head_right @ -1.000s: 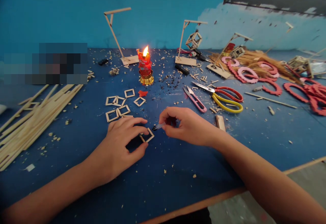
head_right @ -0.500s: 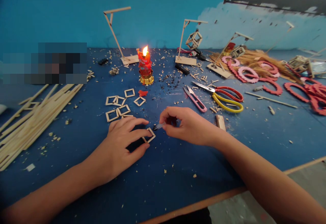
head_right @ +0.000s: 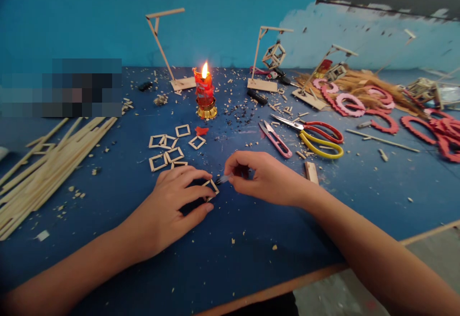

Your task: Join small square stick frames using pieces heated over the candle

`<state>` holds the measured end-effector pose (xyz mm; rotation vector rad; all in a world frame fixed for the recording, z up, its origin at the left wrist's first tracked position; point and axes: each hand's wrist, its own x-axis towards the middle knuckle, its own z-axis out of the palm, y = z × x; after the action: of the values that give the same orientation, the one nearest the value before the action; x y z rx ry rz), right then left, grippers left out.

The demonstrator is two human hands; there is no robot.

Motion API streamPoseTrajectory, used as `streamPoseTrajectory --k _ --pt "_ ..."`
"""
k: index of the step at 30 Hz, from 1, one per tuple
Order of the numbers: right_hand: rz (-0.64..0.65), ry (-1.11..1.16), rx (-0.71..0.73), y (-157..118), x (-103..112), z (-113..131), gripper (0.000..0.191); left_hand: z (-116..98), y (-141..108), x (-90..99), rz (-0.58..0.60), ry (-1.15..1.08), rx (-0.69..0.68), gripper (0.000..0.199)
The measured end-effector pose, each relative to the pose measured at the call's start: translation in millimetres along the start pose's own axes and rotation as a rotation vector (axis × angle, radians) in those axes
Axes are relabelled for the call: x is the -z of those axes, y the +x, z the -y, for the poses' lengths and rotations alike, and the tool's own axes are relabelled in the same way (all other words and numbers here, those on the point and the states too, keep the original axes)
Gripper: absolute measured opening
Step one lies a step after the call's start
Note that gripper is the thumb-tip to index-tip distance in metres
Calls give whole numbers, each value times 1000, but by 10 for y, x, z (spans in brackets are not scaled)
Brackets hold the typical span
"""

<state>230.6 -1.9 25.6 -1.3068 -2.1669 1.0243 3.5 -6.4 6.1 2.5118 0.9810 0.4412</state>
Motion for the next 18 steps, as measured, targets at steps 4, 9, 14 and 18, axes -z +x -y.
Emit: streamPoseTrajectory --k 4,9,14,18 --pt "34 7 15 -9 -13 1 4 12 -5 -15 -17 6 3 23" --pt "48 3 62 -8 -42 34 8 25 4 -27 -16 7 18 27" --pt "46 -46 99 -11 -79 53 12 21 2 -35 -35 27 33 33" --pt "45 -80 115 -7 -91 56 14 20 3 -55 -50 51 23 31"
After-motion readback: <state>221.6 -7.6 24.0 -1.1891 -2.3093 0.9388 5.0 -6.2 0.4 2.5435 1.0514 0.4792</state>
